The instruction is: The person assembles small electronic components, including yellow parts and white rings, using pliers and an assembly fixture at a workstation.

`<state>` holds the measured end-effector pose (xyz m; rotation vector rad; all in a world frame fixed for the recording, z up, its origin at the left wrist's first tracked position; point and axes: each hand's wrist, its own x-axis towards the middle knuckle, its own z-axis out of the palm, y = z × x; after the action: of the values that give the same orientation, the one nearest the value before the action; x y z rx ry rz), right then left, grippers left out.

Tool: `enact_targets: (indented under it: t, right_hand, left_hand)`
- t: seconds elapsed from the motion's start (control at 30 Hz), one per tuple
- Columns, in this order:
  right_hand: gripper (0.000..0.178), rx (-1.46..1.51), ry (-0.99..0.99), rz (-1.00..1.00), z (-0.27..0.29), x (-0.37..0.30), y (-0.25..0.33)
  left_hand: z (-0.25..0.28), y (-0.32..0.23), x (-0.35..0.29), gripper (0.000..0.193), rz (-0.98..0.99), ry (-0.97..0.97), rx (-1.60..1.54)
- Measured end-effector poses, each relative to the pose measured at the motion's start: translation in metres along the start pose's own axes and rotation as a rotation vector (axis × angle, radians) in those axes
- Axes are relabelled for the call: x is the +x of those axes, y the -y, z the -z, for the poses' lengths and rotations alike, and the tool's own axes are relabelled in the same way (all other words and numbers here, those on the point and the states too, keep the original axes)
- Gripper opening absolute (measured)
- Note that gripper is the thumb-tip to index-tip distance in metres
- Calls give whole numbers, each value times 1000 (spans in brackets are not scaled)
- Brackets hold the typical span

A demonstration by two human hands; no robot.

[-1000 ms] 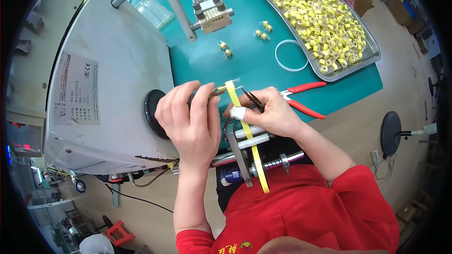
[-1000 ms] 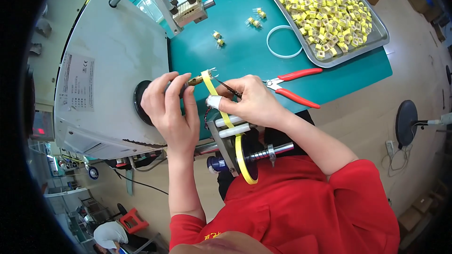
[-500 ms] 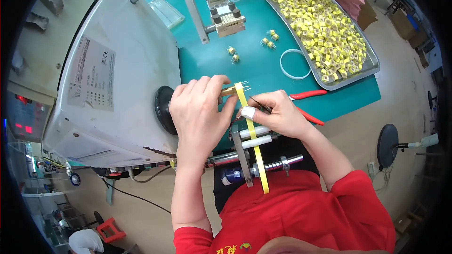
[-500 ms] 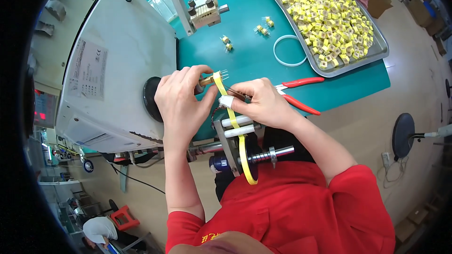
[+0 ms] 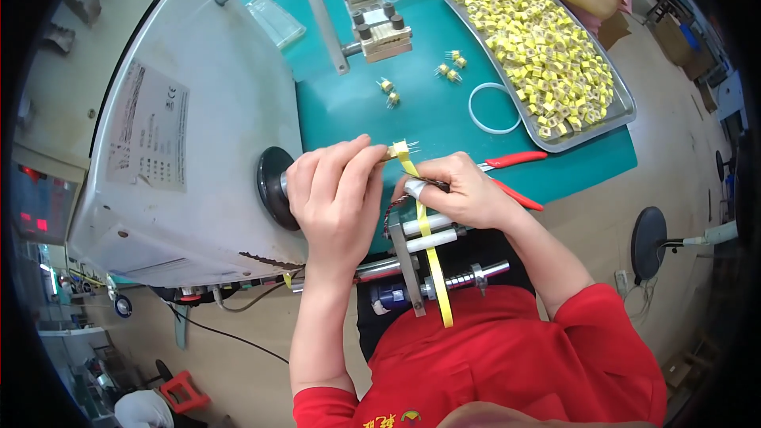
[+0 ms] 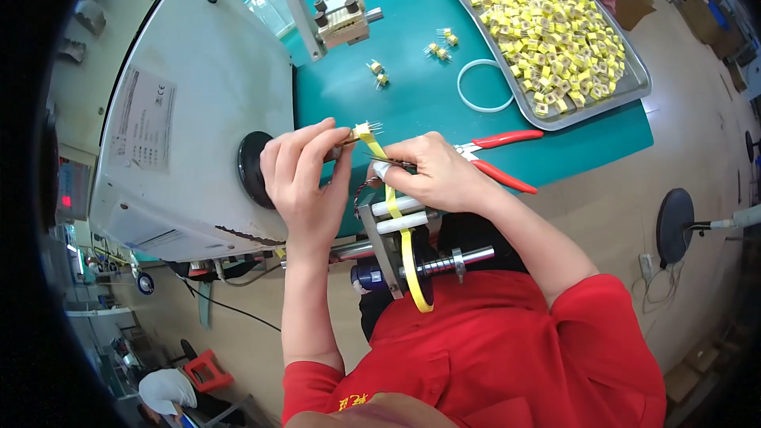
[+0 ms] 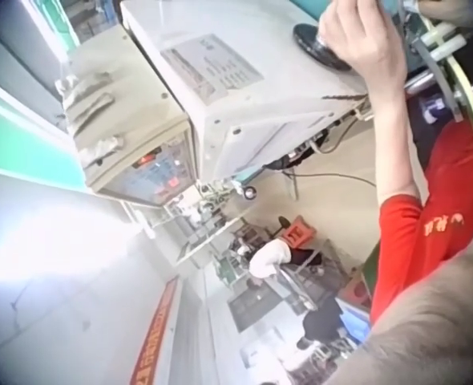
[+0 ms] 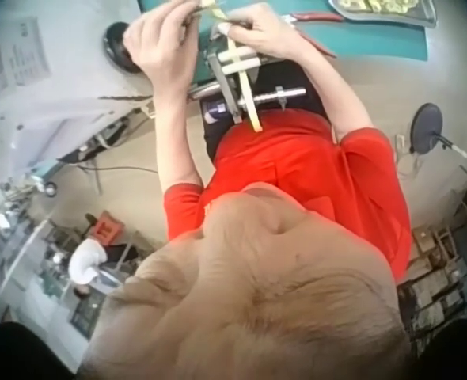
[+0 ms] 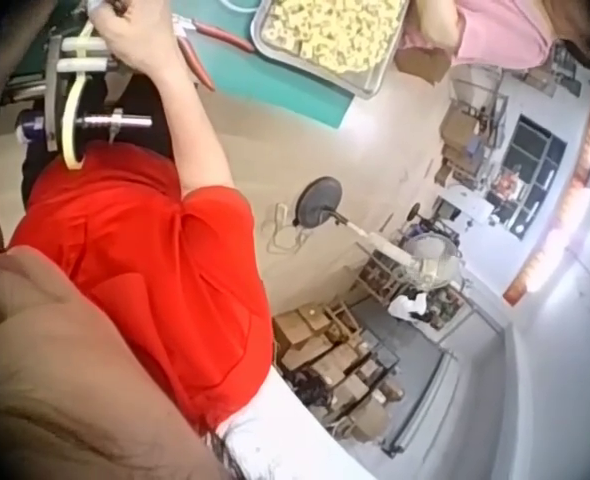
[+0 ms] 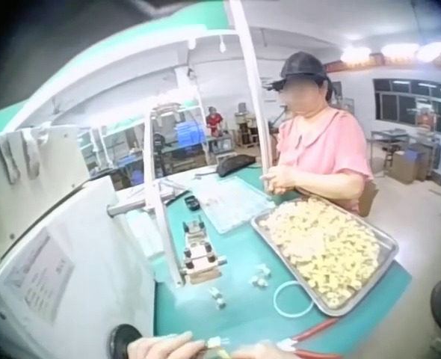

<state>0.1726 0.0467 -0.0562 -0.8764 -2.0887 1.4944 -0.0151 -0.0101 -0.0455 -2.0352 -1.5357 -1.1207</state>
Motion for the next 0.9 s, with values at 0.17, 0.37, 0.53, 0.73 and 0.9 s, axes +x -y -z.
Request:
enact_targets:
  t: [0.17, 0.37, 0.53, 0.73, 0.9]
  right_hand:
    - [20, -416, -379, 283, 11, -16, -12]
    - [28, -665, -474, 297, 33, -26, -5]
    - [30, -1016, -369, 538, 36, -14, -1]
    - [29, -1129, -355, 604, 25, 1, 8]
    - [22, -1238, -288, 588, 36, 1, 14]
  left_hand:
    - [5, -11, 10, 37, 77, 182, 124]
    - [12, -9, 4, 48, 65, 196, 61]
    - [13, -8, 6, 47, 62, 228, 4]
    - [18, -5, 9, 48, 58, 271, -16]
    - [26, -6, 15, 51, 56, 318, -42]
